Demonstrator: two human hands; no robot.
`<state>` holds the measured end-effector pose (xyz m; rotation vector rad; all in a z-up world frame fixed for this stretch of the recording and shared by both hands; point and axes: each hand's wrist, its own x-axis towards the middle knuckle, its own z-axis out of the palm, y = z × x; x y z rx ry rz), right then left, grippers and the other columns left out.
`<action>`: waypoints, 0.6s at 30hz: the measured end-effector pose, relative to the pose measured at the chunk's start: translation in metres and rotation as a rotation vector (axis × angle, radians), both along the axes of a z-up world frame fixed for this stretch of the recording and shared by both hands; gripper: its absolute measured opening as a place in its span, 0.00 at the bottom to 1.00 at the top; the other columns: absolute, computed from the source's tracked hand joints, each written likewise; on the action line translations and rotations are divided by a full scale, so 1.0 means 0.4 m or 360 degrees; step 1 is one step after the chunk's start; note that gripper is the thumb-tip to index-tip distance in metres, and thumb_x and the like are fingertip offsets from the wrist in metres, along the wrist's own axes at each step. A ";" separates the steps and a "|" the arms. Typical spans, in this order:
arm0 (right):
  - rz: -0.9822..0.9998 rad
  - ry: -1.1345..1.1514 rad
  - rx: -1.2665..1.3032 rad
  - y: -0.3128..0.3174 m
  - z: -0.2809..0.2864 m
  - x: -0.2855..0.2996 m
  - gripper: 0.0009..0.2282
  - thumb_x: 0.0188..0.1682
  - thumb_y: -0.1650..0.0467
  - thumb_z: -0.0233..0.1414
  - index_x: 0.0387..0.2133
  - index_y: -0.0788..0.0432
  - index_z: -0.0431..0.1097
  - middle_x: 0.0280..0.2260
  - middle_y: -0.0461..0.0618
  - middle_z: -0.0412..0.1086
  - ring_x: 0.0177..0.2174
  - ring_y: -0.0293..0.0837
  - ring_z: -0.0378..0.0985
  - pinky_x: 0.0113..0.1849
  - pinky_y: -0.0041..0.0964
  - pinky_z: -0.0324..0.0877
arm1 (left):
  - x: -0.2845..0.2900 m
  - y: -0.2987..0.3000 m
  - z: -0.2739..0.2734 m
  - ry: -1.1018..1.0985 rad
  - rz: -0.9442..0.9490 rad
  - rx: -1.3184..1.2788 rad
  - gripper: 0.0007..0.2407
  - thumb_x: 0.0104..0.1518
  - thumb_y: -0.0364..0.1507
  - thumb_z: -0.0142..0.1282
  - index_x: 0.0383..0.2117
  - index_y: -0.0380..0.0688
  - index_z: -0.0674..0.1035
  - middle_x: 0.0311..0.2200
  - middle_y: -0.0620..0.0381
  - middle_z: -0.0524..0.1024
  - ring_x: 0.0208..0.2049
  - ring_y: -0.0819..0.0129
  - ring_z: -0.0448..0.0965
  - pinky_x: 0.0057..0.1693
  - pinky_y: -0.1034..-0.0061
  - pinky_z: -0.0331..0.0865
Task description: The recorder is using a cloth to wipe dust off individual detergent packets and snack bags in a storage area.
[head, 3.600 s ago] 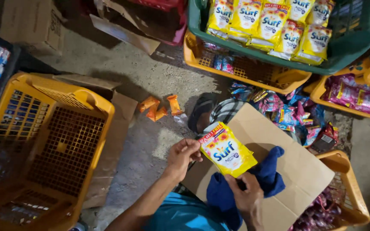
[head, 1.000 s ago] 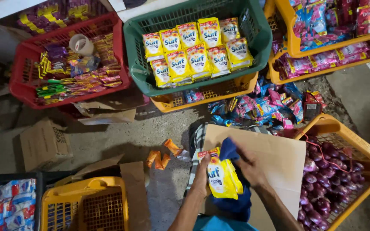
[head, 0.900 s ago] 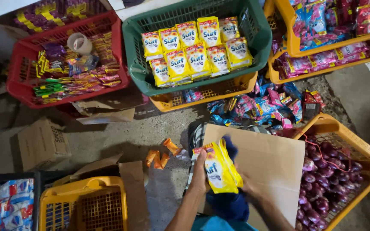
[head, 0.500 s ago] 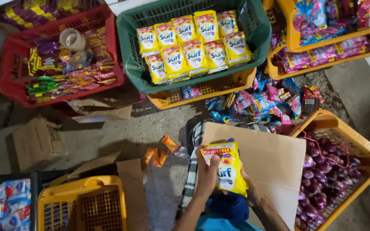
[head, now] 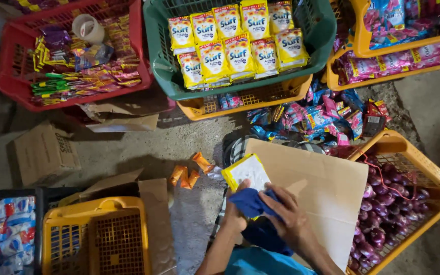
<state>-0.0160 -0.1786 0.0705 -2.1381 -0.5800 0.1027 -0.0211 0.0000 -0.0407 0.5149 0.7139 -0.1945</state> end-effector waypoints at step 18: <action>-0.0653 0.0799 0.0972 -0.006 -0.017 0.167 0.18 0.52 0.73 0.52 0.57 0.60 0.66 0.44 0.50 0.71 0.35 0.37 0.76 0.32 0.33 0.79 | -0.034 0.048 0.145 -0.0389 -0.0352 0.0274 0.26 0.49 0.22 0.68 0.56 0.36 0.73 0.46 0.49 0.79 0.46 0.60 0.82 0.53 0.62 0.77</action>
